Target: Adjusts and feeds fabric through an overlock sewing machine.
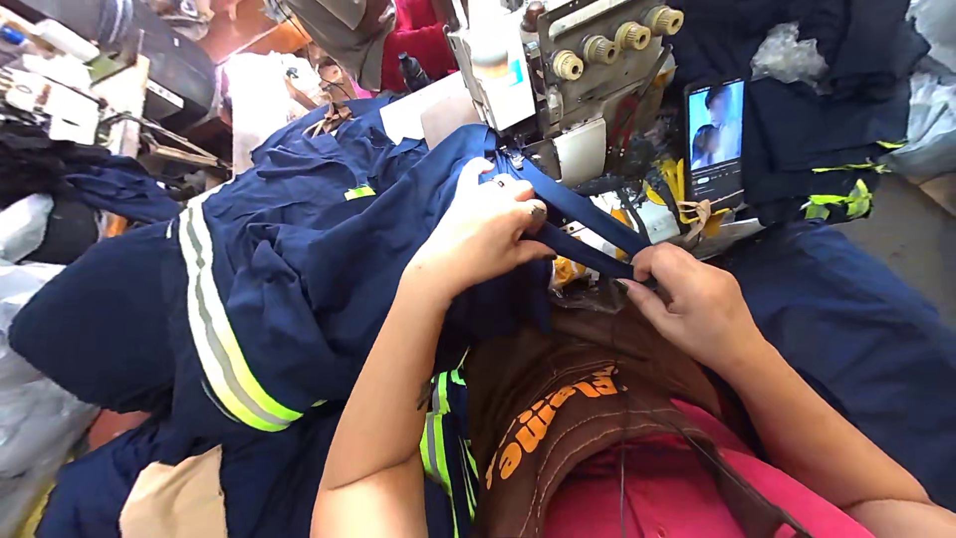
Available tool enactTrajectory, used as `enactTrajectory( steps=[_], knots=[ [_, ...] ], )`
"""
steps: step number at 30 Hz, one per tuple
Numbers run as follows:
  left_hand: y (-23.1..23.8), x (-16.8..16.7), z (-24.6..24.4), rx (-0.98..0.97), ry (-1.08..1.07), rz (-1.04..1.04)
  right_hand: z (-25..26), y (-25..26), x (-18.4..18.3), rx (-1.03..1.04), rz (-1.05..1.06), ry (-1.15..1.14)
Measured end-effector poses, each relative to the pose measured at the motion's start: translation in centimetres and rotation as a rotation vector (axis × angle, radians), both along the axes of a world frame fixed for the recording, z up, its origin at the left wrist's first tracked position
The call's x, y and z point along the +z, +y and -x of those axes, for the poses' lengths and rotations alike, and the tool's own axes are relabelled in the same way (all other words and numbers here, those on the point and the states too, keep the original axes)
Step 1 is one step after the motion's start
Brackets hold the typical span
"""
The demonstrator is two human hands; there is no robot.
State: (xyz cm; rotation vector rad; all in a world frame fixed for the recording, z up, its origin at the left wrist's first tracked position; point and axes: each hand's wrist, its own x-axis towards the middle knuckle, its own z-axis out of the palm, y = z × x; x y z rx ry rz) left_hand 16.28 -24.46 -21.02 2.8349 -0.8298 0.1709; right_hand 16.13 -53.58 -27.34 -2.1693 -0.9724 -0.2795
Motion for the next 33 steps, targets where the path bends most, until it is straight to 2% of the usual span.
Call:
enactTrajectory(
  steps=[4, 9, 20, 24, 26, 28, 30, 33],
  knots=[
    [0.9, -1.3, 1.4, -0.042, -0.021, 0.229, -0.3, 0.6, -0.6, 0.034, -0.081, 0.079],
    [2.1, -2.6, 2.9, 0.066, -0.053, 0.503, -0.9, 1.8, -1.1, 0.012, -0.129, 0.155],
    [1.8, -2.9, 3.6, 0.127, -0.042, 0.699, -1.3, 3.1, -1.7, -0.045, -0.157, 0.122],
    [1.8, -2.4, 3.1, 0.126, -0.036, 0.708, -1.5, 2.6, -1.6, 0.158, -0.159, 0.186],
    [2.1, -2.1, 2.0, 0.13, -0.092, 0.666, -1.1, 2.3, -0.4, 0.382, -0.223, 0.251],
    [2.8, -2.3, 0.4, 0.133, -0.171, 0.521, 0.1, 2.1, 1.4, 0.595, -0.316, 0.301],
    [3.7, -2.7, -1.3, 0.156, -0.231, 0.241, 0.8, 2.2, 2.9, 0.691, -0.377, 0.273],
    [5.0, -2.3, -2.2, 0.19, -0.228, -0.229, 0.4, 2.1, 3.8, 0.711, -0.345, 0.217]
  ],
)
